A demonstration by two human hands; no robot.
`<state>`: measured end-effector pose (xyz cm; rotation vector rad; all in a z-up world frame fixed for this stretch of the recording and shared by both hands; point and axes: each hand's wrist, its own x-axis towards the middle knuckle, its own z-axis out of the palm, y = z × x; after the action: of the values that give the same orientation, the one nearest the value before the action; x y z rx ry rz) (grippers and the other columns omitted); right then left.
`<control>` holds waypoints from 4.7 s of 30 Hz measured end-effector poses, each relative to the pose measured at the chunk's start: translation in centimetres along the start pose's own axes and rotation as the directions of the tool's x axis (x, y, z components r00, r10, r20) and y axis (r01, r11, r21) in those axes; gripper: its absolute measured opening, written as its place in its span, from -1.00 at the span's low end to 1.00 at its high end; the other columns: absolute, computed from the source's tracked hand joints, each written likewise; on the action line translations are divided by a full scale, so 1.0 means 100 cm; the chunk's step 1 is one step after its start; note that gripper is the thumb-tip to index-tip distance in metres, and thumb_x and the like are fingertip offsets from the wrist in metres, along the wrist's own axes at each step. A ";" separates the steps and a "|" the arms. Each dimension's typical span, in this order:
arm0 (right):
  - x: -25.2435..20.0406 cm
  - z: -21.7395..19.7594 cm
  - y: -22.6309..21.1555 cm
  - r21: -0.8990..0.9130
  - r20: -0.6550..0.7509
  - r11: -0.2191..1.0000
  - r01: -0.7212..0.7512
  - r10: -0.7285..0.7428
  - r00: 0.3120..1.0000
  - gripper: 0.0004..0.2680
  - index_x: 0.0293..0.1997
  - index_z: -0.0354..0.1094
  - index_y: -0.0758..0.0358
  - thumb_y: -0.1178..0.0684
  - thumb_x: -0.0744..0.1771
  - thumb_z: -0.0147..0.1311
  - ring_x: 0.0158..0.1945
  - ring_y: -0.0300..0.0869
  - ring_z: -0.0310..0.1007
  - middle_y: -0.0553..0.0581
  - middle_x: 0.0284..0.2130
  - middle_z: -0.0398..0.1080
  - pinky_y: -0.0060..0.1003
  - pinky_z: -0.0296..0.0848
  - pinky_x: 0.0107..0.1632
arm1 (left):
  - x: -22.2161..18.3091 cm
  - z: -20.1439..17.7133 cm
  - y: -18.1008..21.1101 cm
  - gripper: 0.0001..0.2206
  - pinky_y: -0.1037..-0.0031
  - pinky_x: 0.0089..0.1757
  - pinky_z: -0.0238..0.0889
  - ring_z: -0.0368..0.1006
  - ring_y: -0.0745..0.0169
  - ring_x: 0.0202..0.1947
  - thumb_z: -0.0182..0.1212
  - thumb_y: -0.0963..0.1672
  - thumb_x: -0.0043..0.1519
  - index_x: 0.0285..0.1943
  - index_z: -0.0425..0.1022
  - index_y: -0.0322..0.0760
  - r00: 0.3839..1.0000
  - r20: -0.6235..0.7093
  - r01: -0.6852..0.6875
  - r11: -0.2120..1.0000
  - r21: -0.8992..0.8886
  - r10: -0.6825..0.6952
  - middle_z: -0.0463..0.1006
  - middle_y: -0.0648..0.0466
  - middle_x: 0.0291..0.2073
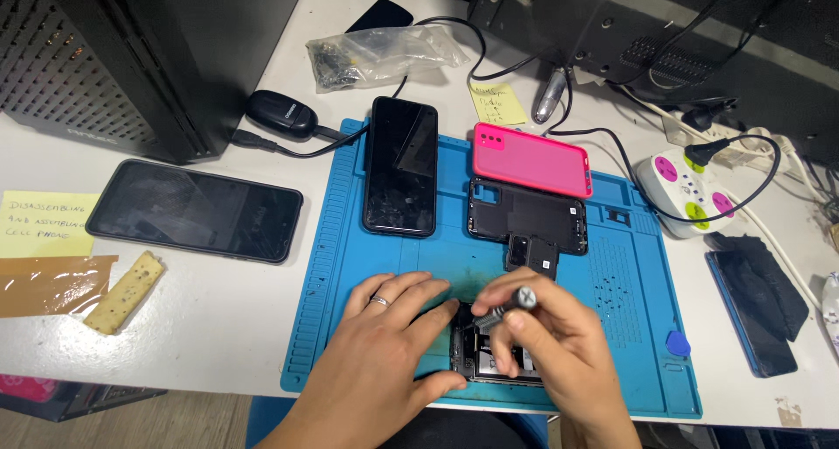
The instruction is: The person uses a screwdriver to remove screws from a disassembled smartphone on a blue mat. They repeatedly loosen and remove screws from the phone's internal frame, placing them on the mat.
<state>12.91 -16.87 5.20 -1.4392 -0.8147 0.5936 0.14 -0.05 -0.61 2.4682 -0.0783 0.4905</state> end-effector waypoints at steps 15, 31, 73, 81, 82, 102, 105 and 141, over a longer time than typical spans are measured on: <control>0.000 0.001 -0.003 -0.056 -0.098 0.998 -0.030 0.024 0.995 -0.87 -0.32 0.22 0.28 0.24 0.30 0.17 -0.76 -0.25 0.25 0.38 -0.24 0.53 -0.49 0.29 -0.70 | 0.000 0.001 0.001 -0.34 -0.01 0.22 -0.03 0.23 -0.12 0.32 0.51 0.12 0.05 0.23 0.49 -0.29 0.999 -0.036 -0.022 1.000 0.022 0.023 0.42 -0.05 0.26; 0.001 0.003 -0.004 0.072 0.055 0.997 0.008 -0.012 0.998 -0.89 -0.08 0.27 0.43 0.18 0.38 0.02 -0.68 -0.20 0.30 0.41 -0.18 0.38 -0.40 0.37 -0.55 | 0.000 0.001 -0.001 -0.37 -0.04 0.23 -0.06 0.22 -0.12 0.34 0.49 0.10 0.08 0.24 0.48 -0.29 1.000 -0.023 -0.020 1.000 -0.002 0.020 0.43 -0.06 0.27; -0.004 0.001 -0.002 -0.037 0.023 0.998 0.051 -0.050 0.998 -0.88 -0.07 0.31 0.34 0.11 0.38 0.03 -0.65 -0.23 0.29 0.30 -0.24 0.44 -0.42 0.36 -0.54 | 0.000 0.005 -0.003 -0.39 -0.07 0.23 -0.11 0.17 -0.08 0.37 0.48 0.10 0.11 0.27 0.47 -0.23 0.999 0.037 0.017 1.000 -0.016 -0.017 0.40 -0.02 0.32; -0.009 0.005 0.012 0.007 -0.024 0.995 0.095 -0.095 0.995 -0.91 -0.20 0.27 0.36 0.18 0.36 0.10 -0.68 -0.21 0.31 0.42 -0.27 0.45 -0.41 0.45 -0.58 | -0.001 0.008 -0.004 -0.36 -0.06 0.23 -0.09 0.20 -0.09 0.36 0.50 0.10 0.07 0.25 0.47 -0.26 1.000 -0.017 -0.007 1.000 0.013 0.007 0.41 -0.04 0.29; -0.008 0.008 0.010 -0.018 -0.031 0.995 0.101 -0.102 0.994 -0.91 -0.17 0.28 0.34 0.16 0.36 0.11 -0.68 -0.23 0.31 0.38 -0.27 0.45 -0.42 0.42 -0.57 | -0.001 0.007 -0.003 -0.37 -0.04 0.23 -0.07 0.23 -0.09 0.34 0.50 0.11 0.07 0.23 0.49 -0.25 0.999 -0.036 -0.017 0.999 0.028 0.018 0.43 -0.03 0.28; -0.012 0.011 0.020 -0.610 -0.285 0.793 0.013 -0.235 0.929 -0.84 -0.36 0.48 0.21 0.01 0.20 0.37 -0.38 -0.28 0.49 0.04 -0.45 0.53 -0.45 0.41 -0.37 | -0.002 0.008 -0.004 -0.33 -0.06 0.23 -0.06 0.21 -0.11 0.35 0.51 0.12 0.05 0.27 0.49 -0.27 1.000 -0.021 -0.007 1.000 0.026 0.007 0.42 -0.06 0.28; -0.012 0.017 0.028 -0.654 -0.466 0.718 -0.237 -0.136 0.874 -0.75 -0.42 0.37 0.12 -0.16 0.20 0.37 -0.60 -0.33 0.27 -0.08 -0.69 0.39 -0.36 0.32 -0.44 | -0.002 0.007 -0.004 -0.33 -0.07 0.23 -0.06 0.21 -0.10 0.35 0.50 0.12 0.08 0.29 0.47 -0.25 1.000 -0.007 -0.001 1.000 0.014 0.001 0.42 -0.04 0.29; -0.069 -0.166 0.036 0.077 -0.938 0.881 0.466 -0.095 0.334 -0.88 -0.19 0.30 0.21 0.01 0.41 0.07 -0.56 -0.16 0.33 0.29 -0.31 0.46 -0.38 0.28 -0.47 | 0.229 0.131 0.045 -0.91 0.14 -0.14 0.20 0.40 -0.02 -0.20 0.40 -0.18 0.05 -0.36 0.62 -0.05 0.898 0.278 -0.389 0.910 0.141 0.341 0.60 0.18 -0.31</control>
<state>22.13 -32.33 1.56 -1.0003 -0.0030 -0.4001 24.96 -9.94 0.55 2.7067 -0.6387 0.3526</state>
